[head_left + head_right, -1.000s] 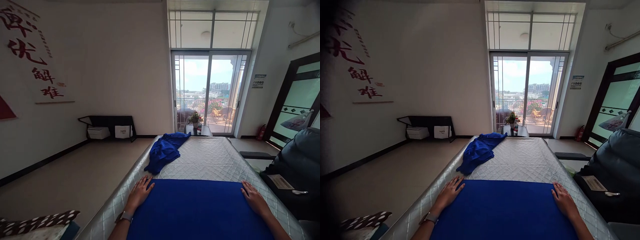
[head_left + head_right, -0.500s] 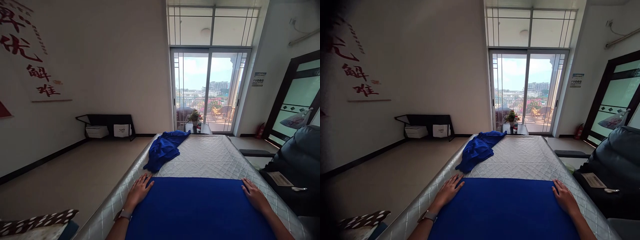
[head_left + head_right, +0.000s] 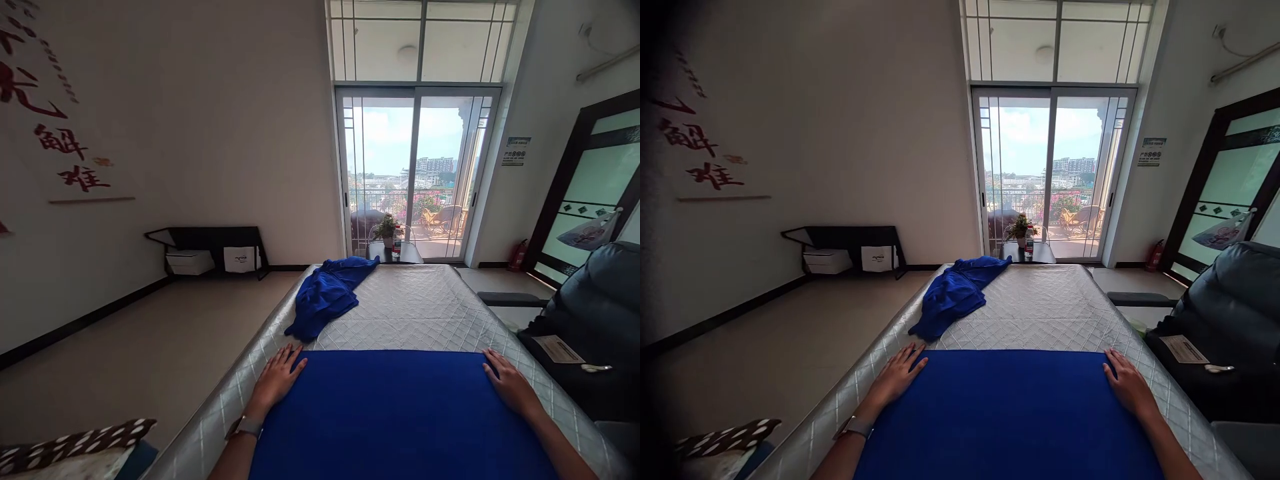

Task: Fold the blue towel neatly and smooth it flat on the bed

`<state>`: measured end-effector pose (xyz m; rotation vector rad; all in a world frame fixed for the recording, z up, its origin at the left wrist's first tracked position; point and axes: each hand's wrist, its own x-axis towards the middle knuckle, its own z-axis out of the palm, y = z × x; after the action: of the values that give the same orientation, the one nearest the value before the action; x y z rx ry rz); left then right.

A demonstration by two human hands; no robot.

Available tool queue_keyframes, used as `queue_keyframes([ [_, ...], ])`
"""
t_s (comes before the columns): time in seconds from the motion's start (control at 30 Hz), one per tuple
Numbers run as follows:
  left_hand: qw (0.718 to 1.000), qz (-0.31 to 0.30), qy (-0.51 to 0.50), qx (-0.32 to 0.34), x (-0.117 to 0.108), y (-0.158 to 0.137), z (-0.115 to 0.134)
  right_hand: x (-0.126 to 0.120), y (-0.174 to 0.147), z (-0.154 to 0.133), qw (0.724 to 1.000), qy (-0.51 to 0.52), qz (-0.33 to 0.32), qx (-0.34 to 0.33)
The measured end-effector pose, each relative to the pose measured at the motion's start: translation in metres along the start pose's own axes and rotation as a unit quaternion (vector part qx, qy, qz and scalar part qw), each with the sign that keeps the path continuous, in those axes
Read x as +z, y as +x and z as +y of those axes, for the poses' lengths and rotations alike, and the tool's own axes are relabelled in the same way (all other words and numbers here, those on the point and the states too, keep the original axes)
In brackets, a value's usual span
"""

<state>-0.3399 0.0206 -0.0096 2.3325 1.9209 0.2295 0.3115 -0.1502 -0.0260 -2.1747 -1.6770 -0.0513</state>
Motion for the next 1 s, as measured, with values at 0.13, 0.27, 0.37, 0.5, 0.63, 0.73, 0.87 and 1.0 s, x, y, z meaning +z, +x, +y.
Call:
queue_keyframes([
  [0.13,1.000,0.011,0.002,0.020,0.007,0.003,-0.007,0.003,0.001,0.003,1.000,-0.002,0.002,0.001],
  [0.27,1.000,0.014,0.002,0.019,0.011,0.006,-0.010,0.002,0.000,0.001,1.000,-0.003,-0.003,0.002],
  [0.37,1.000,0.002,0.010,0.006,0.007,0.004,-0.006,-0.002,-0.001,-0.003,1.000,0.000,-0.006,0.004],
  [0.5,1.000,-0.010,0.018,0.007,-0.001,0.000,-0.001,-0.007,-0.002,-0.007,1.000,0.007,-0.008,0.006],
  [0.63,1.000,-0.017,0.008,0.001,-0.004,-0.001,0.000,-0.007,-0.001,-0.007,1.000,0.000,-0.019,0.011],
  [0.73,1.000,-0.014,0.006,0.000,-0.002,0.001,-0.001,-0.005,0.000,-0.005,1.000,-0.013,-0.019,0.002],
  [0.87,1.000,0.001,0.007,0.001,0.001,0.002,-0.002,-0.002,0.002,-0.002,0.999,-0.030,-0.015,-0.003],
  [1.0,1.000,0.009,0.006,-0.003,0.005,0.003,-0.003,0.001,0.002,0.000,0.999,-0.048,-0.009,-0.010],
])
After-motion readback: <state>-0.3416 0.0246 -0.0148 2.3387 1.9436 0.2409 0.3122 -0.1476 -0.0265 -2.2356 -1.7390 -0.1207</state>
